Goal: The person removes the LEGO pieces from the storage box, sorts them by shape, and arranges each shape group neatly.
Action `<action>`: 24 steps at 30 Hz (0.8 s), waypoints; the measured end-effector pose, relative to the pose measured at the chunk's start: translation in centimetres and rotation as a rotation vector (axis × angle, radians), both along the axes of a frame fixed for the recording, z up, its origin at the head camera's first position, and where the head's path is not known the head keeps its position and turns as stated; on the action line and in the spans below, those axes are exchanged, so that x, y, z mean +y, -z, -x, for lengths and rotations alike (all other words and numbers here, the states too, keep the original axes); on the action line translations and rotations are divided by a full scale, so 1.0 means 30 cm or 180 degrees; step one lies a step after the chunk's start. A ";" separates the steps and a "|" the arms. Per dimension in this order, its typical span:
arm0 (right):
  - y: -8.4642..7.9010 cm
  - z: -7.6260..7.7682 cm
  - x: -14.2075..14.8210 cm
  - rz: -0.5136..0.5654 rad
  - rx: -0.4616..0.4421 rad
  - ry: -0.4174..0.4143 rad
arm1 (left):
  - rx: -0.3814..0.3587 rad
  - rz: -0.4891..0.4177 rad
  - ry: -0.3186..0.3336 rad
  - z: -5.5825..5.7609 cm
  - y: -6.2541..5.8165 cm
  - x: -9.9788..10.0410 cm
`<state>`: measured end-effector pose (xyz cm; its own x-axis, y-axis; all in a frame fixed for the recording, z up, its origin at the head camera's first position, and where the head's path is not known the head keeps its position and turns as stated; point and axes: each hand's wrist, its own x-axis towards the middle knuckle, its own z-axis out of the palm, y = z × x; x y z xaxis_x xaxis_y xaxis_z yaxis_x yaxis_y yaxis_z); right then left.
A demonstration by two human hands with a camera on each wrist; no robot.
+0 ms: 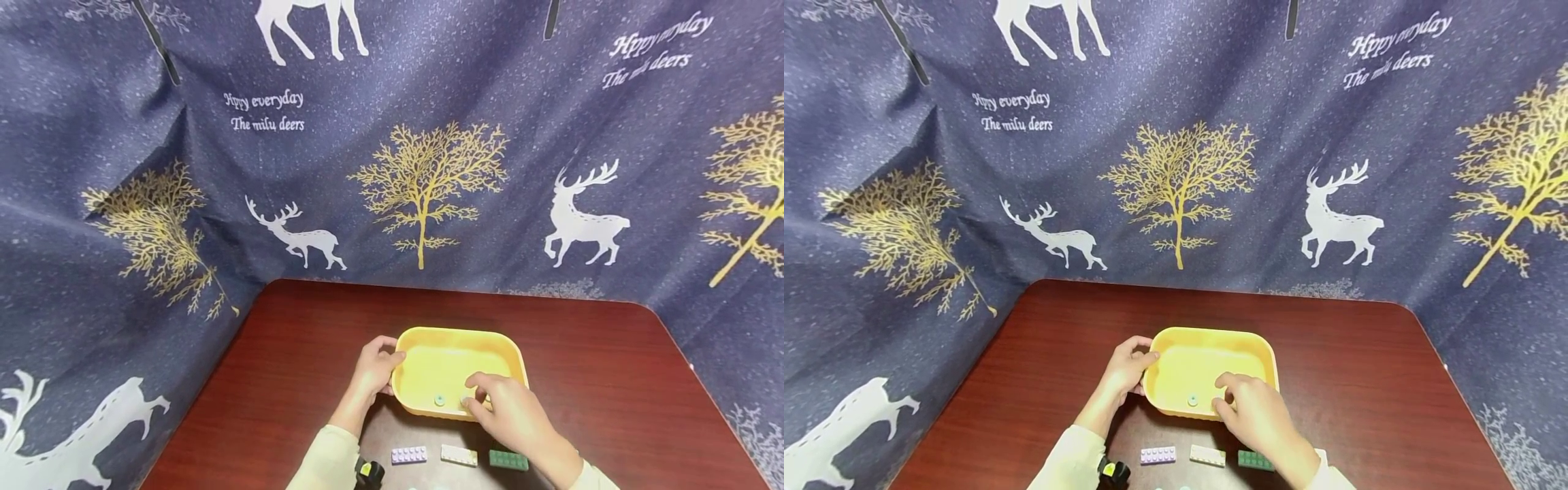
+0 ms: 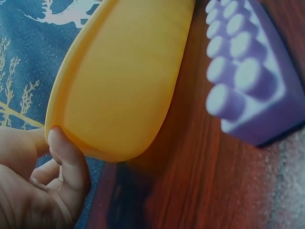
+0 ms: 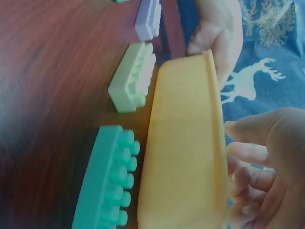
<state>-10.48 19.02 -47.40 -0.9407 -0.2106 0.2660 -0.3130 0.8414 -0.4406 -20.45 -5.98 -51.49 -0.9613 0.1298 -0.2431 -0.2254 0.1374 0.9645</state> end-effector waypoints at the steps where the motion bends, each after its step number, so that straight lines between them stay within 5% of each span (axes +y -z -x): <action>1: 0.002 0.008 0.003 -0.0028 -0.0059 0.0007 | 0.0009 0.0012 0.0001 0.000 0.000 0.001; 10: 0.026 0.063 0.023 -0.0212 -0.0353 0.0035 | 0.0025 -0.0009 0.0002 0.009 -0.007 0.004; 24: 0.042 0.119 0.044 -0.0299 -0.0707 -0.0342 | 0.0081 -0.0044 -0.0074 0.011 -0.009 0.005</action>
<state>-14.06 20.35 -48.67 -0.9447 -0.3265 0.0300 -0.3071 0.8490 -0.4300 -20.79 -5.84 -51.21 -0.9699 0.1107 -0.2170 -0.2038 0.1191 0.9717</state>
